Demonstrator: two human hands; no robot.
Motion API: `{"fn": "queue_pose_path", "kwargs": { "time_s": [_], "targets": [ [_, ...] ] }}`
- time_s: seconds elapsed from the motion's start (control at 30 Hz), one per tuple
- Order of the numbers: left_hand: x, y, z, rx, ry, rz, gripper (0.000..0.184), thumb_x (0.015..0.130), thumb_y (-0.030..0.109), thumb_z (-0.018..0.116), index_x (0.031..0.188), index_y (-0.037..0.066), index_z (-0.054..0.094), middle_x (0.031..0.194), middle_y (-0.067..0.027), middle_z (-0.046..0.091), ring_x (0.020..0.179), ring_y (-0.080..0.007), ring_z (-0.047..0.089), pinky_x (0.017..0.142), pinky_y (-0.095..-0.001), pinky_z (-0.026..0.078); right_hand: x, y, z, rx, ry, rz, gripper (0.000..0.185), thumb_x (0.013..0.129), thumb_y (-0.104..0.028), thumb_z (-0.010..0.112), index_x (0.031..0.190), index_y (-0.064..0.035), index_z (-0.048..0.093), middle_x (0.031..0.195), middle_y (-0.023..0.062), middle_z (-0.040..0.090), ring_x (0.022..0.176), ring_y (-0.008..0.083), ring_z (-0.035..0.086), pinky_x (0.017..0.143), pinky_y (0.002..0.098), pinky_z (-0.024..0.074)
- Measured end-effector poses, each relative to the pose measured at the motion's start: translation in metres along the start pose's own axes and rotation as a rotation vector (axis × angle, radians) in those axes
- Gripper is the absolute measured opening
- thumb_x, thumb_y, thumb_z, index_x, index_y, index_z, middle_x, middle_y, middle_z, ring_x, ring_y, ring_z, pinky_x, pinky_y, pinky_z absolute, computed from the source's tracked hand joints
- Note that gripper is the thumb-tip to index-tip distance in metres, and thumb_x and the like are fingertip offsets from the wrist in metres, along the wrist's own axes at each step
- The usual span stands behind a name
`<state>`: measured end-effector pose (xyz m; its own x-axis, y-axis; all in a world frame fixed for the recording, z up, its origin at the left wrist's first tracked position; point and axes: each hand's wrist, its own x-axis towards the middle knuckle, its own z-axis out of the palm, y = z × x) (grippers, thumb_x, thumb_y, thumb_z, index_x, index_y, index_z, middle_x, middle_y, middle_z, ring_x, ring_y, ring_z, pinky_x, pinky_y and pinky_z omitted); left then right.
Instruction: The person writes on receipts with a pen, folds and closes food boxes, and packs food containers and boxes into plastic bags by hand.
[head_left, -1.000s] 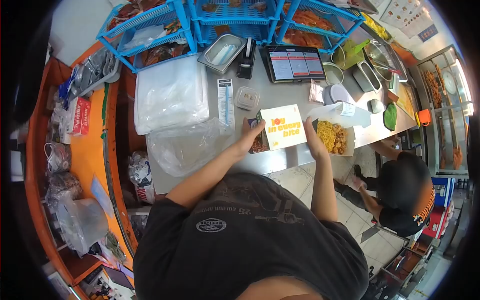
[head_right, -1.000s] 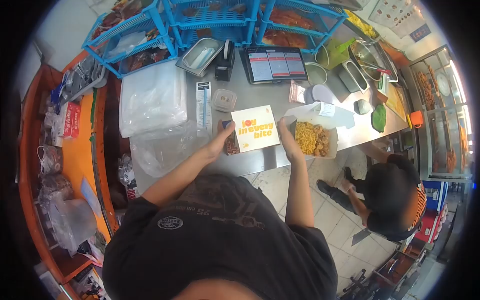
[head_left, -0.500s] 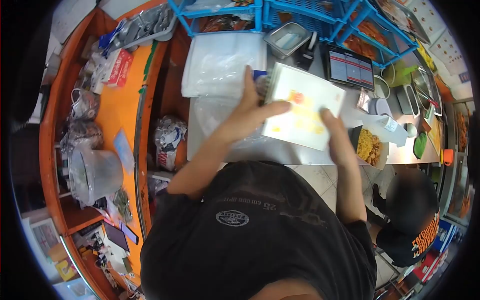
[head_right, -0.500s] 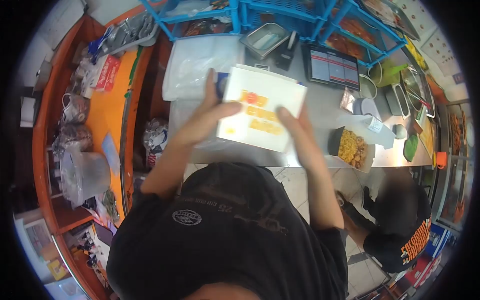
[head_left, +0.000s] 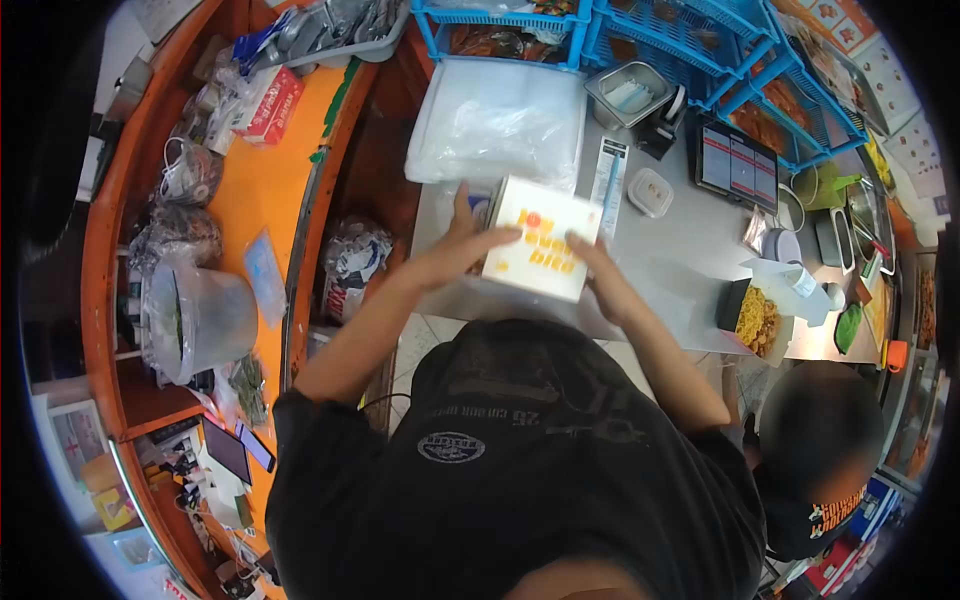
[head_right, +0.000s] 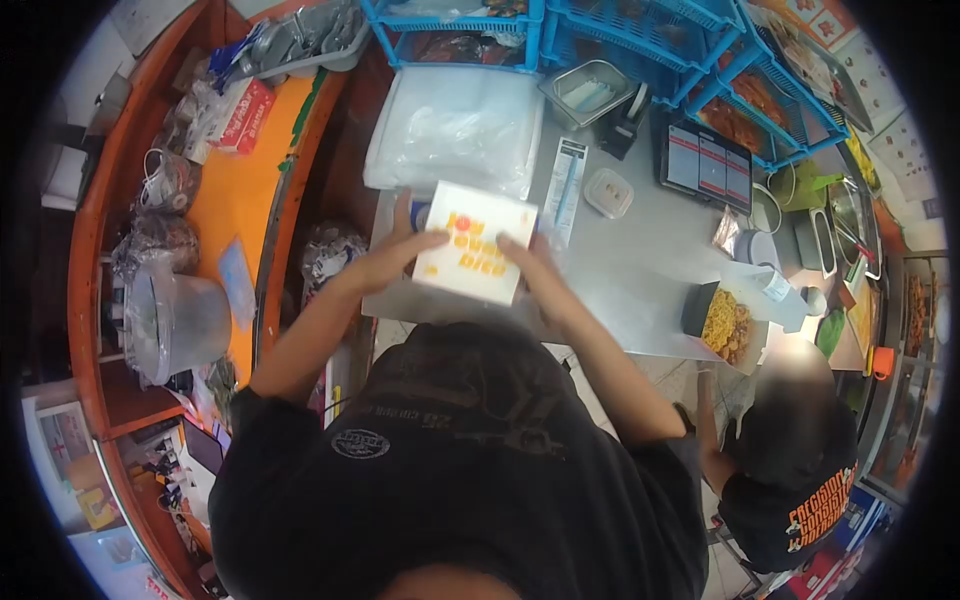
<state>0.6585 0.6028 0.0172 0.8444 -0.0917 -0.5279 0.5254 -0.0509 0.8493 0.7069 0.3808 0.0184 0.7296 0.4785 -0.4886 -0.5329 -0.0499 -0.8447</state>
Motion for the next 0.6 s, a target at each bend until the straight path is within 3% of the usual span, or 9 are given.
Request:
{"fn": "queue_pose_path", "kwargs": {
  "time_s": [0.1, 0.13, 0.23, 0.27, 0.37, 0.47, 0.57, 0.6],
  "targets": [
    [0.021, -0.081, 0.000, 0.215, 0.113, -0.002, 0.116, 0.082, 0.044, 0.064, 0.140, -0.003, -0.025, 0.147, -0.0284, 0.014, 0.137, -0.0308, 0.021, 0.110, -0.0348, 0.022, 0.014, 0.073, -0.012, -0.094, -0.029, -0.102, 0.069, 0.089, -0.037, 0.060, 0.135, 0.0046, 0.029, 0.126, 0.0163, 0.048, 0.117, 0.0214, 0.049, 0.098, 0.0346, 0.0402],
    [0.013, -0.078, 0.000, 0.076, 0.020, -0.034, 0.113, 0.085, 0.044, 0.061, 0.140, -0.003, -0.026, 0.149, -0.0282, 0.004, 0.141, -0.0306, 0.009, 0.112, -0.0350, 0.015, 0.011, 0.082, -0.014, -0.235, -0.043, -0.196, 0.071, 0.090, -0.037, 0.059, 0.135, 0.0057, 0.024, 0.129, 0.0173, 0.045, 0.117, 0.0221, 0.048, 0.098, 0.0346, 0.0399],
    [0.001, -0.056, -0.009, 0.071, -0.007, -0.042, 0.119, 0.080, 0.048, 0.065, 0.139, -0.008, -0.022, 0.147, -0.0332, 0.009, 0.140, -0.0357, 0.014, 0.113, -0.0389, 0.015, 0.009, 0.063, -0.021, -0.152, -0.142, -0.094, 0.068, 0.091, -0.037, 0.057, 0.135, 0.0054, 0.026, 0.124, 0.0150, 0.048, 0.117, 0.0216, 0.047, 0.099, 0.0344, 0.0384],
    [0.010, -0.069, -0.025, 0.147, 0.059, -0.007, 0.105, 0.078, 0.046, 0.067, 0.144, -0.009, 0.006, 0.143, -0.0296, 0.025, 0.135, -0.0353, 0.027, 0.110, -0.0380, 0.023, 0.000, 0.040, -0.019, -0.015, -0.132, -0.112, 0.058, 0.091, -0.035, 0.057, 0.128, 0.0046, 0.036, 0.118, 0.0158, 0.052, 0.111, 0.0224, 0.050, 0.094, 0.0347, 0.0410],
    [0.027, -0.072, -0.059, 0.435, 0.524, 0.153, 0.079, 0.077, 0.044, 0.068, 0.131, -0.006, 0.039, 0.131, -0.0238, 0.044, 0.120, -0.0301, 0.043, 0.100, -0.0380, 0.034, 0.021, 0.041, -0.058, -0.564, 0.360, -0.197, 0.042, 0.088, -0.028, 0.060, 0.118, 0.0008, 0.050, 0.118, 0.0160, 0.054, 0.109, 0.0215, 0.049, 0.087, 0.0356, 0.0410],
    [0.076, -0.116, -0.058, 0.480, 0.730, 0.366, 0.051, 0.081, 0.034, 0.065, 0.114, -0.004, 0.052, 0.117, -0.0172, 0.052, 0.107, -0.0227, 0.048, 0.087, -0.0361, 0.040, 0.059, 0.075, -0.061, -0.971, 0.689, -0.774, 0.024, 0.084, -0.017, 0.059, 0.099, 0.0012, 0.056, 0.094, 0.0147, 0.060, 0.085, 0.0183, 0.054, 0.071, 0.0344, 0.0422],
    [0.080, -0.104, -0.050, -0.030, 0.327, 0.291, 0.040, 0.085, 0.020, 0.062, 0.114, -0.004, 0.050, 0.117, -0.0176, 0.051, 0.110, -0.0225, 0.047, 0.088, -0.0343, 0.040, 0.082, 0.081, -0.066, -0.754, 0.286, -0.171, 0.026, 0.080, -0.017, 0.060, 0.097, 0.0018, 0.056, 0.091, 0.0185, 0.060, 0.081, 0.0275, 0.058, 0.070, 0.0355, 0.0448],
    [0.076, -0.109, -0.045, -0.014, 0.439, 0.420, 0.039, 0.085, 0.018, 0.062, 0.115, -0.004, 0.049, 0.116, -0.0169, 0.051, 0.108, -0.0223, 0.048, 0.088, -0.0332, 0.040, 0.072, 0.082, -0.057, -0.587, 0.444, -0.462, 0.027, 0.078, -0.016, 0.062, 0.098, 0.0005, 0.056, 0.088, 0.0162, 0.061, 0.080, 0.0277, 0.058, 0.074, 0.0350, 0.0458]
  ]
}}
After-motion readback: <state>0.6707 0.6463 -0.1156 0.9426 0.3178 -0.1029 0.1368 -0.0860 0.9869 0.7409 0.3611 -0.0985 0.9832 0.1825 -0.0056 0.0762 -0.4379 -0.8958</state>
